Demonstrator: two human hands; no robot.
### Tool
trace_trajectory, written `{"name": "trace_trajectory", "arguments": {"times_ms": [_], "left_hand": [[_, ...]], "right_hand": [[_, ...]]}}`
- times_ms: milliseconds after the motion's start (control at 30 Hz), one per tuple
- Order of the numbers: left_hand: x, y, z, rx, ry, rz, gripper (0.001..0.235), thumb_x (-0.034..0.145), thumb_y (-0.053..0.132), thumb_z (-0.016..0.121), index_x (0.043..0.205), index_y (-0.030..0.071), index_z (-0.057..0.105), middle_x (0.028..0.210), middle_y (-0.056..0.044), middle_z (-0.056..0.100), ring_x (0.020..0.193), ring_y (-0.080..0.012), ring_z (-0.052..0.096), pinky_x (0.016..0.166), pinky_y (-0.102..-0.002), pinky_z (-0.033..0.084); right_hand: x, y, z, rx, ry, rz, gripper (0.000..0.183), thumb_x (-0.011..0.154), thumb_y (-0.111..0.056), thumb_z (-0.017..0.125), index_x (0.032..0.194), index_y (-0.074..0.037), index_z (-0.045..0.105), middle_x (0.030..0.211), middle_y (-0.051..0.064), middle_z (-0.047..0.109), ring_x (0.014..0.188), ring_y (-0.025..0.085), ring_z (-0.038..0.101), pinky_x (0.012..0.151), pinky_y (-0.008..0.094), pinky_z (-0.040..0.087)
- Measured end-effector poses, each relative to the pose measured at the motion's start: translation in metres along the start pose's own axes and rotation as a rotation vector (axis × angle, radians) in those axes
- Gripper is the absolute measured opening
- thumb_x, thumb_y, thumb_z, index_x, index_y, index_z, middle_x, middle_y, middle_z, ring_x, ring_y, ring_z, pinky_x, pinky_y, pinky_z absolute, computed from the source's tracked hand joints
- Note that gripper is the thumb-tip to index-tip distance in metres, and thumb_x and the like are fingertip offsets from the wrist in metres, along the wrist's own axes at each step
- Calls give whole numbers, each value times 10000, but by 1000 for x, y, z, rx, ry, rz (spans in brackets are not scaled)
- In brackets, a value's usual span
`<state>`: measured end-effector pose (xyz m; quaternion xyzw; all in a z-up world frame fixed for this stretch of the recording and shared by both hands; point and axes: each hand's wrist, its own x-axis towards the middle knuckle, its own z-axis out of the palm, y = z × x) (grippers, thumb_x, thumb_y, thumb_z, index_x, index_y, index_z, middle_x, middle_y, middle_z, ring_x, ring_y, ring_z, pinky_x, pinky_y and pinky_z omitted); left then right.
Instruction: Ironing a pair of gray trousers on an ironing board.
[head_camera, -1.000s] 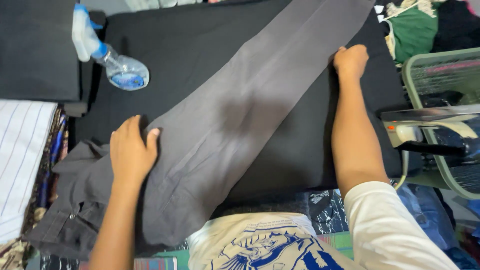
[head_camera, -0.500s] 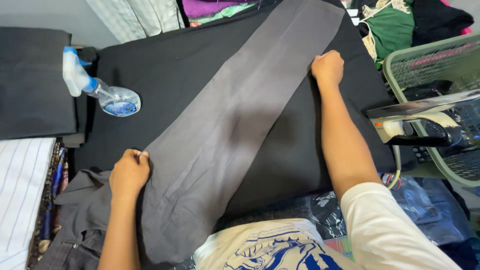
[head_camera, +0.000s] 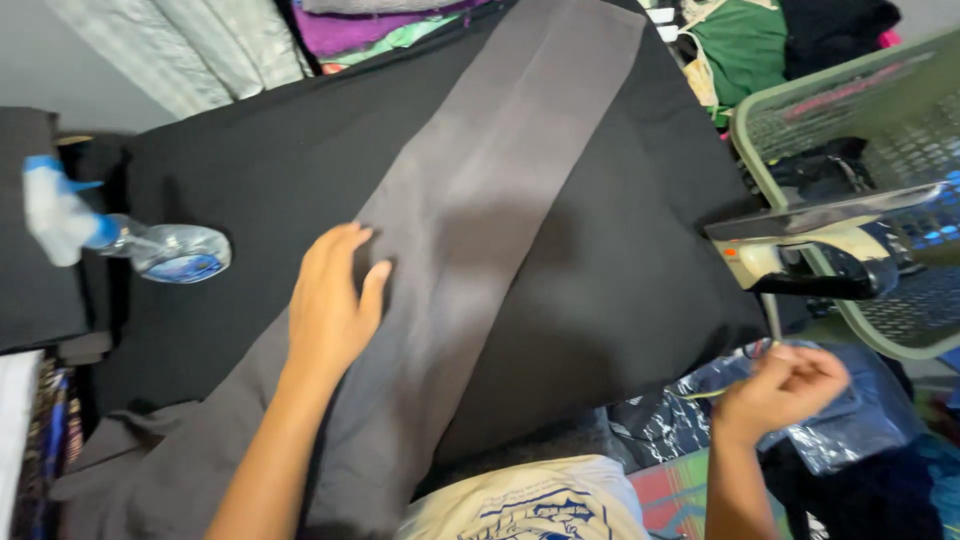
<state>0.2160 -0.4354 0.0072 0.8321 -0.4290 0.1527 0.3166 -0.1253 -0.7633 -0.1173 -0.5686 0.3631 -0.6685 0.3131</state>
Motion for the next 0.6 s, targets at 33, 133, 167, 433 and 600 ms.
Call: {"name": "trace_trajectory", "arguments": {"times_ms": [33, 133, 167, 433, 600], "left_hand": [[16, 1, 15, -10, -6, 0, 371, 1028, 229, 600, 1317, -4, 604, 1358, -225, 621, 1275, -398, 579, 1115, -476, 436], [68, 3, 59, -85, -96, 53, 394, 1015, 225, 610, 1340, 2, 590, 1432, -223, 572, 1337, -403, 533, 1133, -477, 408], [84, 2, 74, -76, -122, 82, 423, 1011, 213, 625, 1363, -15, 574, 1463, -245, 539, 1356, -414, 512, 1135, -493, 405], [177, -16, 199, -80, -323, 88, 535, 1005, 278, 587, 1473, 47, 471, 1620, -188, 365, 1513, -367, 312, 1216, -522, 252], [235, -30, 246, -41, -378, 125, 499, 1013, 259, 555, 1475, 81, 489, 1639, -164, 341, 1529, -341, 272, 1222, -533, 227]], "right_hand": [[12, -15, 3, -11, 1, -3, 174, 1010, 40, 523, 1135, -62, 456, 970, 121, 485, 816, 206, 543, 722, 301, 512], [45, -32, 15, -262, -56, -175, 333, 1036, 4, 578, 1316, -43, 402, 1172, 157, 438, 1041, 289, 464, 855, 407, 391], [54, -19, 19, -149, -136, -223, 396, 1056, -27, 570, 1389, -19, 356, 1270, 202, 422, 1150, 329, 445, 979, 437, 384], [106, 18, 75, 192, 9, -16, 301, 1098, -361, 575, 1058, -74, 493, 821, 80, 500, 664, 174, 533, 629, 361, 539], [168, -31, 138, -401, -408, -370, 280, 1004, -60, 894, 1097, -2, 636, 1030, 122, 615, 955, 252, 572, 855, 369, 454]]}}
